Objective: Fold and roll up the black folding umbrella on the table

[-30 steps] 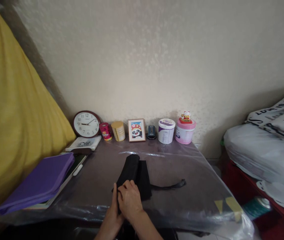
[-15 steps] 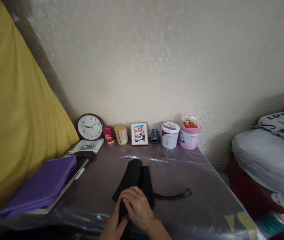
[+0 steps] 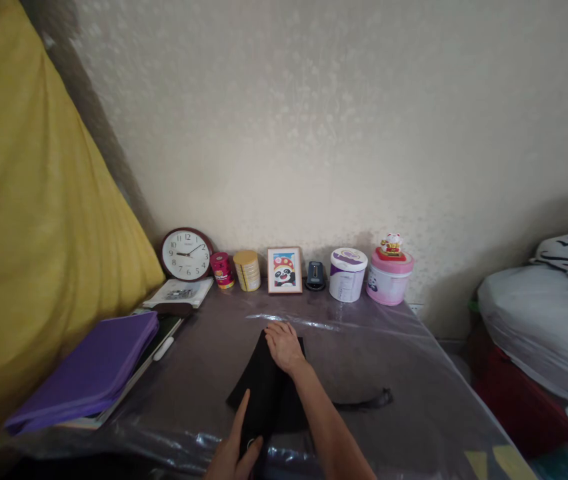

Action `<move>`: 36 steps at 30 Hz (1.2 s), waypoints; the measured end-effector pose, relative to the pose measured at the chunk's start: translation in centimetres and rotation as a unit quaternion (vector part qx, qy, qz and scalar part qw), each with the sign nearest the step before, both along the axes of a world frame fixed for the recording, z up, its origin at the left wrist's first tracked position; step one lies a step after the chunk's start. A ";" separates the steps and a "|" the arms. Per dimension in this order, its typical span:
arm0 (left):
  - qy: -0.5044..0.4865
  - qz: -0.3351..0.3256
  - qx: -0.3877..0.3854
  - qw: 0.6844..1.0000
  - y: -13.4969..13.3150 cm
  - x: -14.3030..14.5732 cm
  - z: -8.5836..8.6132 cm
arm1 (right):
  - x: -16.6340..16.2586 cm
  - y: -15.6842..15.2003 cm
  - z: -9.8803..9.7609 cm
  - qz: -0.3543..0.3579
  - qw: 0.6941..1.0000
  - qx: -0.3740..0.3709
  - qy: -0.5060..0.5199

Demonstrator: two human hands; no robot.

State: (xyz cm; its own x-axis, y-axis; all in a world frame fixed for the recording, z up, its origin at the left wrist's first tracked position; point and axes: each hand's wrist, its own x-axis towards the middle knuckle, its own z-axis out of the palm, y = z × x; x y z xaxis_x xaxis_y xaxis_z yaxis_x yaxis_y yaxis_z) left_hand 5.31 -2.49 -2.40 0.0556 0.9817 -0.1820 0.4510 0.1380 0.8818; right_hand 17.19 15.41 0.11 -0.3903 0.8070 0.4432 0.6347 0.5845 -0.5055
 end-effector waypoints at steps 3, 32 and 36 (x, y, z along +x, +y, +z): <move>-0.010 -0.010 -0.016 1.000 -0.1 0.0 0.3 | 1.3 1.2 -0.2 -0.092 0.993 -0.046 0.056; -0.127 0.048 -0.061 0.989 -1.1 0.5 2.8 | 2.2 -11.6 0.5 -0.139 0.960 -0.139 0.198; -0.123 0.033 -0.053 0.990 -1.0 0.3 2.9 | 0.2 -11.0 1.1 -0.135 0.964 -0.144 0.179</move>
State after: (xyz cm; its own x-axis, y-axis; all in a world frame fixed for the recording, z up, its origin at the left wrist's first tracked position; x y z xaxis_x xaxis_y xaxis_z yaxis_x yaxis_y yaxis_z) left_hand 5.64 -3.51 0.48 0.0466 0.9605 -0.2742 0.2108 0.2589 0.9426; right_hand 17.34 4.38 1.25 -0.0121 0.9672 0.2536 0.4984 0.2257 -0.8371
